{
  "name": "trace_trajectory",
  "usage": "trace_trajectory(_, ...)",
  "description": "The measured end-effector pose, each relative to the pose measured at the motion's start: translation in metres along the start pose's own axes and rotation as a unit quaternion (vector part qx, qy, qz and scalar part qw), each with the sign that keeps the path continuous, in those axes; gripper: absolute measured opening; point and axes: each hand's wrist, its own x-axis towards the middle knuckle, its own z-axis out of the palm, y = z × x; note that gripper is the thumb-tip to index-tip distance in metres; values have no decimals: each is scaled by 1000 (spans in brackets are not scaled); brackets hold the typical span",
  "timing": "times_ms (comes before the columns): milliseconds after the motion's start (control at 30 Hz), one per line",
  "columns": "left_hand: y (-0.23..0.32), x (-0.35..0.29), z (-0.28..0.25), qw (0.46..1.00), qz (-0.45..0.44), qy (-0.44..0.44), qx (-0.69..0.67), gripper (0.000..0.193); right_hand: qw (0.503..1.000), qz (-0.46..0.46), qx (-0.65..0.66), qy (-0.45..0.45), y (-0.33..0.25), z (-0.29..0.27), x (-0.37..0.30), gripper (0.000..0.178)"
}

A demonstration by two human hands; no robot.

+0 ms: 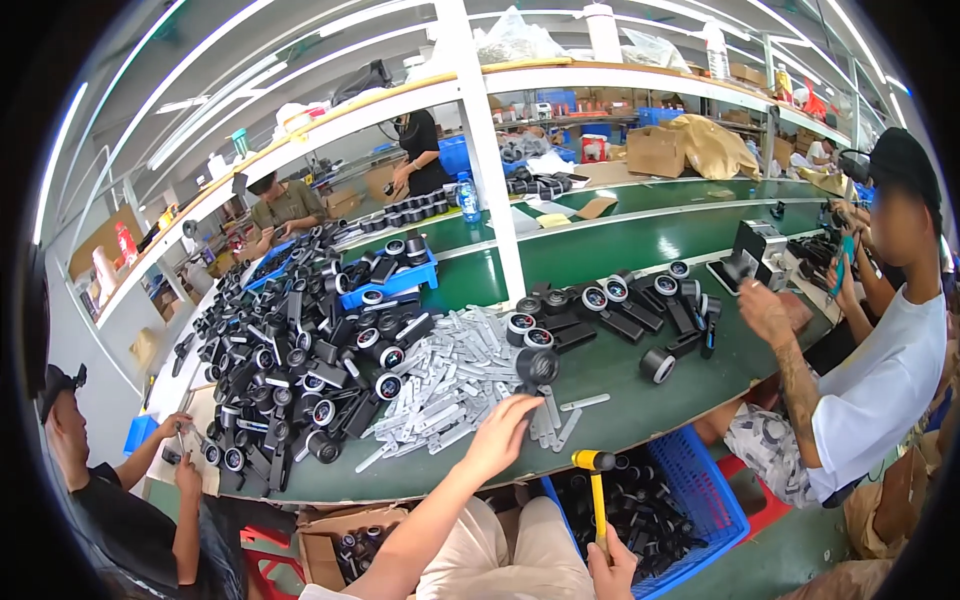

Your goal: The person assembles plastic parts and metal components by hammering them together on a factory production line.

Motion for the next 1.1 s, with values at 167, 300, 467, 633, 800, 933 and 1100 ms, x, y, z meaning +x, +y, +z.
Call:
trace_trajectory(167, -14, -79, -64, 997, -26, -59, 47, 58, 999, -3, -5, -36, -12, 19, 0, 41)
trace_trajectory(300, -33, -112, -100, 989, -50, -126, 62, 64, 997, -8, -29, -73, -8, 29, 3, 42)
trace_trajectory(467, -38, -96, -122, 982, -65, -170, 56, 50, 995, -35, -28, -92, -8, 43, 5, 40)
trace_trajectory(633, -85, -60, -99, 969, -111, -30, 221, 26, 990, -15, -35, -134, -19, 52, 4, 39)
trace_trajectory(800, -133, -46, -79, 942, -123, -51, 308, 14, 952, -28, -116, -281, -28, 41, 1, 38)
trace_trajectory(933, -144, -41, -83, 937, -126, -54, 322, 8, 926, 31, -178, -331, -35, 52, 7, 38)
trace_trajectory(1100, -120, -51, -100, 972, -146, 52, 179, 10, 950, 70, -153, -264, -11, 52, 16, 40)
